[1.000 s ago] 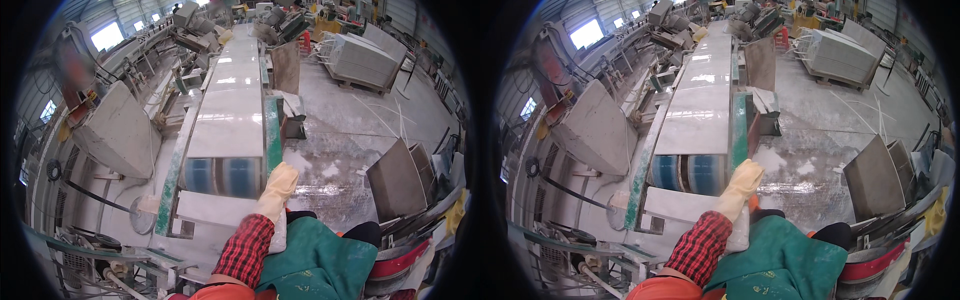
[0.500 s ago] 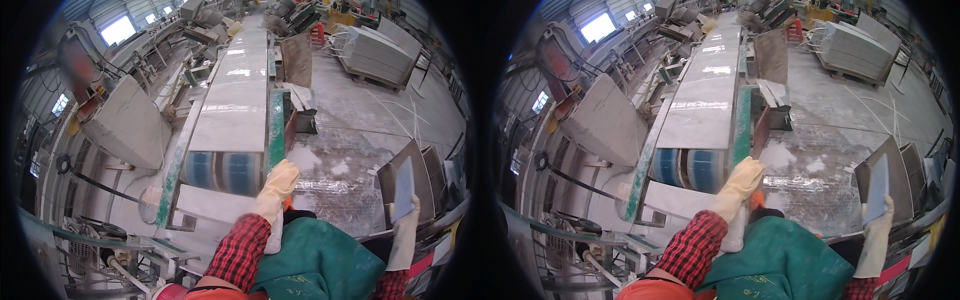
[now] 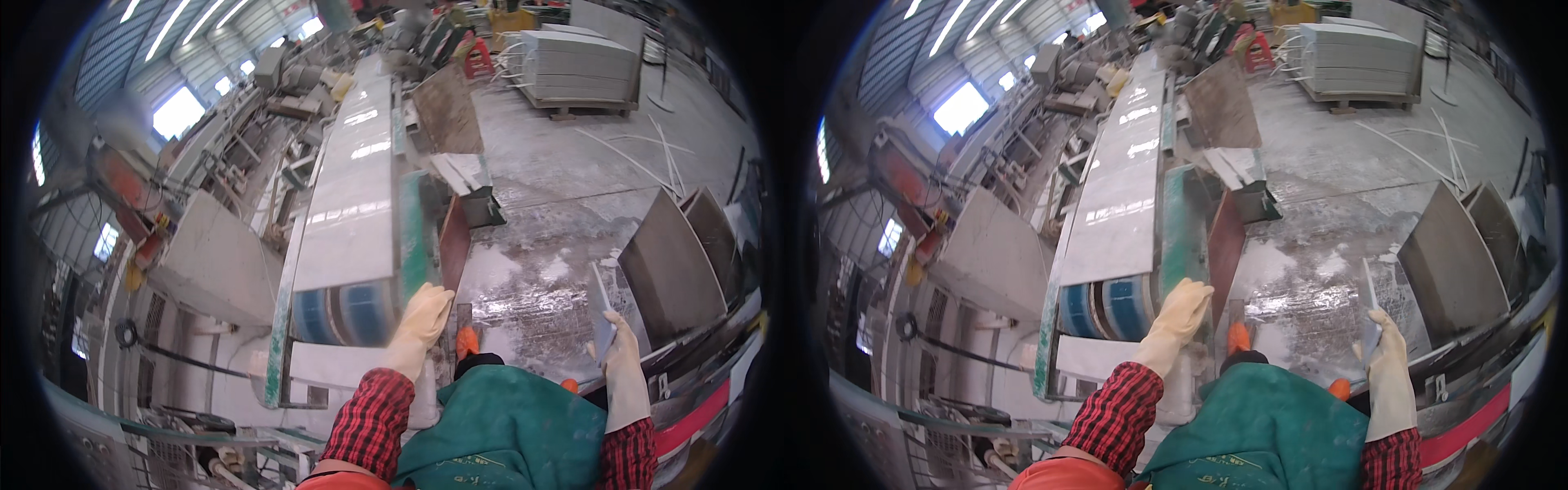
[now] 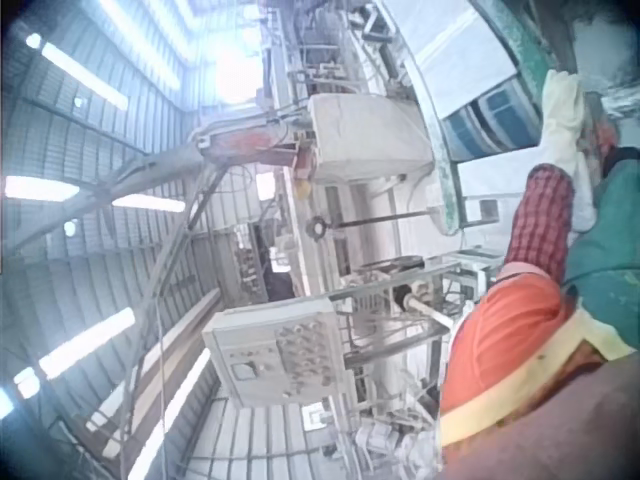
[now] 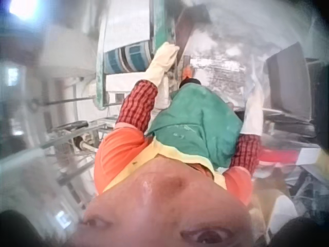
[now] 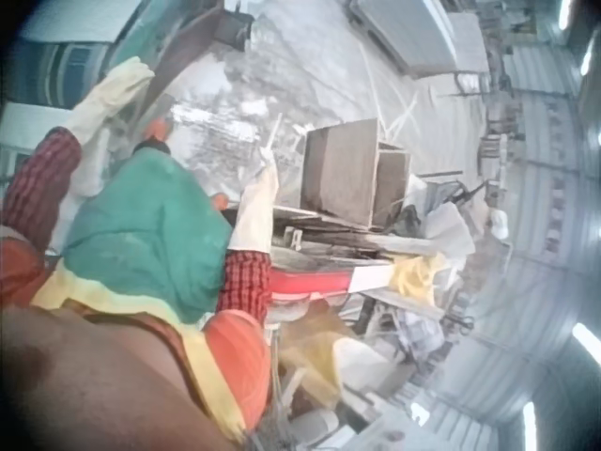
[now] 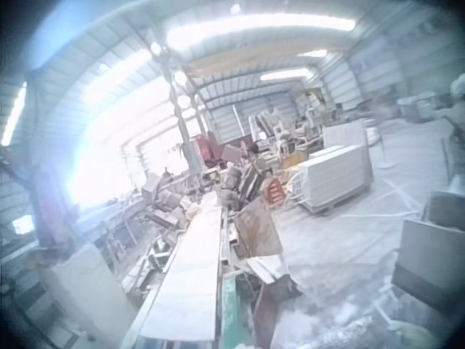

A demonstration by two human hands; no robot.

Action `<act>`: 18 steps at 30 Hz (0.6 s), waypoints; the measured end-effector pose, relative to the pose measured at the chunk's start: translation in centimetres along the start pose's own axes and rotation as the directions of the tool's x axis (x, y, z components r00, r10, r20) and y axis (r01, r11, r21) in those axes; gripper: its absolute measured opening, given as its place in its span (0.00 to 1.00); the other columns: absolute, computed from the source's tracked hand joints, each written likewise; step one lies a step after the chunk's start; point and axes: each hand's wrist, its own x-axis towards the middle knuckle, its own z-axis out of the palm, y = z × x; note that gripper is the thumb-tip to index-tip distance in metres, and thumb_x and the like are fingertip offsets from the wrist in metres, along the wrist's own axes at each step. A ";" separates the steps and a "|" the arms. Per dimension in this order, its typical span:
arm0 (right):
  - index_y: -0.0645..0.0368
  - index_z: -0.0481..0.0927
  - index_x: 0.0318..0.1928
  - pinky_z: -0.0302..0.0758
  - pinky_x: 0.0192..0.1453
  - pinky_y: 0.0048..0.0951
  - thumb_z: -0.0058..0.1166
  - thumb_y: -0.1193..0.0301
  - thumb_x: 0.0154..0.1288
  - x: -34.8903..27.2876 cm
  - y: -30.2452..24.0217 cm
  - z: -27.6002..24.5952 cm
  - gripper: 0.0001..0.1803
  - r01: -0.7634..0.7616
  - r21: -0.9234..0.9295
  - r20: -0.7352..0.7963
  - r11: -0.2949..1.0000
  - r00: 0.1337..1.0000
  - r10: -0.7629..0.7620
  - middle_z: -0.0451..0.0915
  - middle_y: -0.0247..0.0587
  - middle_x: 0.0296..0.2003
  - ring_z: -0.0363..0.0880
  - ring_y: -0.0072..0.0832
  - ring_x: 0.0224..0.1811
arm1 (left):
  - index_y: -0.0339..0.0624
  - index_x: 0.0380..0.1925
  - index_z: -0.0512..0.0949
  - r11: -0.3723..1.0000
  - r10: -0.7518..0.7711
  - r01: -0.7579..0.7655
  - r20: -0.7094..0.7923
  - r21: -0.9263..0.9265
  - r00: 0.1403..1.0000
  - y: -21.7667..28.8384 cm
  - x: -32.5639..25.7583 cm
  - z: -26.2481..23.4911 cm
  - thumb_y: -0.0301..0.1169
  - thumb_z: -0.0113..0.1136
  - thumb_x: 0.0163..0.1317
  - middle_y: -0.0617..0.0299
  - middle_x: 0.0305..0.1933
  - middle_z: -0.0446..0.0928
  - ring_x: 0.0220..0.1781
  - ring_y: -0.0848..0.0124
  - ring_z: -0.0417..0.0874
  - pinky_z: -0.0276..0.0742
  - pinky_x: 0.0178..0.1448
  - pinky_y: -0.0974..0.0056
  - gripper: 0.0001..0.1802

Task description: The person repeatedly picks up white rectangular panels from a conveyor belt and stacks them into a metal bin. The person handles the panels one at a time, placing them into the bin to accumulate a stack.

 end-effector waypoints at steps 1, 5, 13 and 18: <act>0.40 0.79 0.62 0.74 0.47 0.48 0.70 0.58 0.50 -0.6 -0.2 0.4 0.35 0.020 0.006 -0.011 1.000 1.000 -0.019 0.78 0.34 0.57 0.75 0.35 0.52 | 0.37 0.39 0.82 0.999 0.010 -0.010 0.023 0.030 1.000 0.0 0.1 0.1 0.25 0.57 0.64 0.52 0.32 0.77 0.39 0.49 0.74 0.71 0.43 0.50 0.07; 0.37 0.80 0.63 0.72 0.52 0.45 0.70 0.63 0.50 -1.3 -0.4 1.7 0.35 0.100 -0.047 -0.016 0.994 0.995 -0.101 0.76 0.34 0.60 0.77 0.34 0.48 | 0.39 0.40 0.82 0.971 0.037 -0.047 0.049 0.233 0.998 1.9 2.0 0.2 0.27 0.56 0.65 0.51 0.34 0.77 0.39 0.49 0.75 0.72 0.44 0.49 0.08; 0.59 0.78 0.64 0.73 0.52 0.25 0.70 0.78 0.45 -2.1 -1.3 2.3 0.39 0.462 -0.025 0.263 0.887 0.859 -0.440 0.80 0.40 0.57 0.77 0.28 0.53 | 0.38 0.74 0.58 0.301 -0.265 0.643 0.586 -0.704 0.766 17.0 12.8 5.7 0.44 0.55 0.75 0.44 0.79 0.56 0.71 0.52 0.73 0.73 0.72 0.53 0.35; 0.55 0.81 0.61 0.77 0.60 0.31 0.73 0.76 0.42 -2.2 -1.1 2.1 0.38 0.676 -0.034 0.352 0.737 0.698 -0.624 0.80 0.43 0.60 0.79 0.33 0.59 | 0.35 0.71 0.62 -0.152 -0.190 0.817 0.828 -0.556 0.528 21.2 16.3 8.7 0.46 0.56 0.74 0.48 0.70 0.68 0.67 0.51 0.76 0.79 0.67 0.52 0.35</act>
